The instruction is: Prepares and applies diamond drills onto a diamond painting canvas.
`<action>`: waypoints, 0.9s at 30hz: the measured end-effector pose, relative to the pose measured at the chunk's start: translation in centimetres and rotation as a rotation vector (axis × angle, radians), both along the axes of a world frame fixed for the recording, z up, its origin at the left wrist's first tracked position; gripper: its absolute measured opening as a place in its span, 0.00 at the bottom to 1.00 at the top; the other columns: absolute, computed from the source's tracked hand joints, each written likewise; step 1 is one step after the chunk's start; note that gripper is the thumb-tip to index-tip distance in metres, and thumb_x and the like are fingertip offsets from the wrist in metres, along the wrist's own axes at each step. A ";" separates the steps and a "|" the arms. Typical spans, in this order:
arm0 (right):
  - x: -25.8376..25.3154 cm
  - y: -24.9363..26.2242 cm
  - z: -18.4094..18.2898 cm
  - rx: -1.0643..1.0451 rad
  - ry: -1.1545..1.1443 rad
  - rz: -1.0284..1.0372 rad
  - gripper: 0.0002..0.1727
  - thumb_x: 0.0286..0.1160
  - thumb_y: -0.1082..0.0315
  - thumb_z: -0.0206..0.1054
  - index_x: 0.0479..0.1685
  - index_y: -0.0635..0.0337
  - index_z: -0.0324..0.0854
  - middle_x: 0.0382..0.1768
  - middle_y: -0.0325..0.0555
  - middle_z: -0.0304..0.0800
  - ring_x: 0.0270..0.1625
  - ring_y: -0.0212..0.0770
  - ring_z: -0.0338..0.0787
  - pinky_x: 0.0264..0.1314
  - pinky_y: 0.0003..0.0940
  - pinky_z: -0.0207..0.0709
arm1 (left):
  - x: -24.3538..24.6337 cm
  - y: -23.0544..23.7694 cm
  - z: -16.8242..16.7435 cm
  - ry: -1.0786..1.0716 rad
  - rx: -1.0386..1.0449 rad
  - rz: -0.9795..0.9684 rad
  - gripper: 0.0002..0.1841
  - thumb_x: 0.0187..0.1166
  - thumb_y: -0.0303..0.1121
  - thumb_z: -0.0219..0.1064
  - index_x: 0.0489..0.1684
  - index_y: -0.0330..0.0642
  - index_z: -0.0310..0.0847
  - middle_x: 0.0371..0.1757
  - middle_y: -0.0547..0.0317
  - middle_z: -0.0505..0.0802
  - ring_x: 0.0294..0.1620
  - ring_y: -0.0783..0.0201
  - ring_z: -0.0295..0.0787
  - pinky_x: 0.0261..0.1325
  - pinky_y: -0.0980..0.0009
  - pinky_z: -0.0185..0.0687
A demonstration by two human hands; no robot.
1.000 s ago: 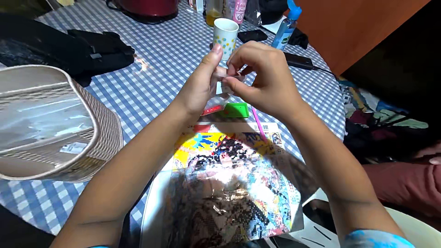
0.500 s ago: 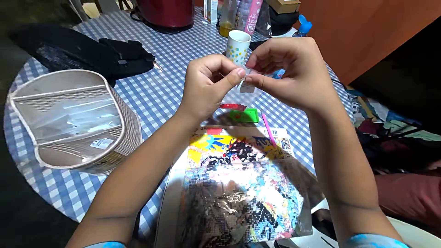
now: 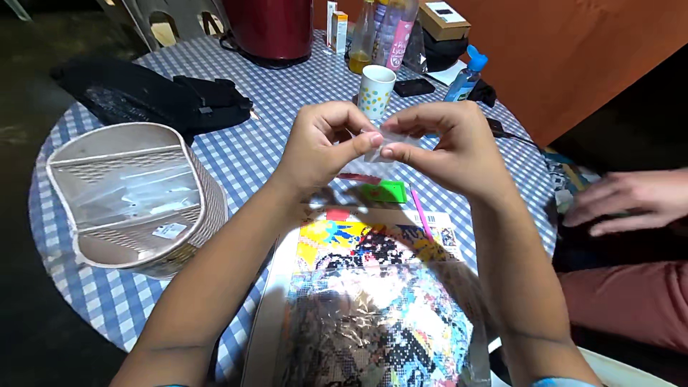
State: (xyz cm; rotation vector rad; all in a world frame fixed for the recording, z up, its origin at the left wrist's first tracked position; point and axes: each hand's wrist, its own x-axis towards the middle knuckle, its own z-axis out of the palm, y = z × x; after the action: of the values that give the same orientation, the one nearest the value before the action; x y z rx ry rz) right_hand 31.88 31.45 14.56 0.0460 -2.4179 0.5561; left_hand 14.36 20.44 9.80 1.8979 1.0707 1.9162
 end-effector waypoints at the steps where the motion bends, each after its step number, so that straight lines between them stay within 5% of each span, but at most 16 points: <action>1: 0.2 0.1 0.1 -0.019 -0.016 -0.004 0.13 0.75 0.67 0.70 0.48 0.69 0.89 0.41 0.44 0.94 0.42 0.20 0.89 0.50 0.17 0.80 | -0.1 -0.1 0.1 -0.014 0.017 -0.005 0.06 0.75 0.24 0.68 0.33 0.50 0.85 0.35 0.82 0.90 0.37 0.86 0.86 0.43 0.84 0.84; 5: 0.5 0.9 0.2 -0.136 0.032 0.031 0.07 0.78 0.72 0.65 0.42 0.66 0.86 0.37 0.31 0.90 0.39 0.14 0.87 0.46 0.13 0.81 | -0.3 -0.1 0.2 -0.064 0.074 0.030 0.08 0.76 0.23 0.68 0.34 0.53 0.85 0.35 0.84 0.91 0.36 0.86 0.87 0.41 0.85 0.84; 11: 0.1 1.1 0.2 -0.134 0.061 0.028 0.04 0.77 0.72 0.65 0.37 0.61 0.85 0.33 0.27 0.87 0.36 0.13 0.84 0.44 0.12 0.79 | 0.1 0.0 0.2 -0.097 0.070 0.061 0.07 0.75 0.23 0.67 0.38 0.49 0.84 0.37 0.83 0.91 0.39 0.85 0.88 0.43 0.84 0.85; 14: -0.3 0.5 0.3 -0.097 0.049 -0.021 0.06 0.76 0.72 0.65 0.34 0.61 0.85 0.31 0.29 0.87 0.35 0.13 0.83 0.44 0.12 0.78 | 0.0 -0.1 0.1 -0.014 0.060 0.076 0.06 0.73 0.28 0.69 0.44 0.43 0.85 0.42 0.81 0.90 0.44 0.84 0.87 0.47 0.83 0.84; 19: -1.0 -0.5 0.3 0.038 0.022 -0.046 0.09 0.76 0.70 0.65 0.34 0.64 0.88 0.30 0.37 0.89 0.34 0.16 0.82 0.43 0.13 0.74 | 0.6 -0.5 0.6 0.114 0.027 0.206 0.02 0.71 0.24 0.73 0.35 0.38 0.88 0.36 0.75 0.92 0.41 0.87 0.87 0.51 0.85 0.84; 27: -1.8 -0.1 -0.4 -0.018 0.013 -0.028 0.07 0.77 0.70 0.66 0.35 0.64 0.88 0.31 0.34 0.89 0.34 0.13 0.82 0.44 0.10 0.76 | -0.2 -1.5 2.0 0.339 -0.202 0.295 0.06 0.82 0.30 0.66 0.37 0.38 0.84 0.36 0.68 0.89 0.40 0.88 0.83 0.50 0.89 0.78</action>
State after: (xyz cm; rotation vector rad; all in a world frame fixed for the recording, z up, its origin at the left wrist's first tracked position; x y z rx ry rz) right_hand 30.09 31.31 14.13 0.0087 -2.3973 0.5628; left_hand 14.15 18.93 11.75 2.0868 1.6574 1.5718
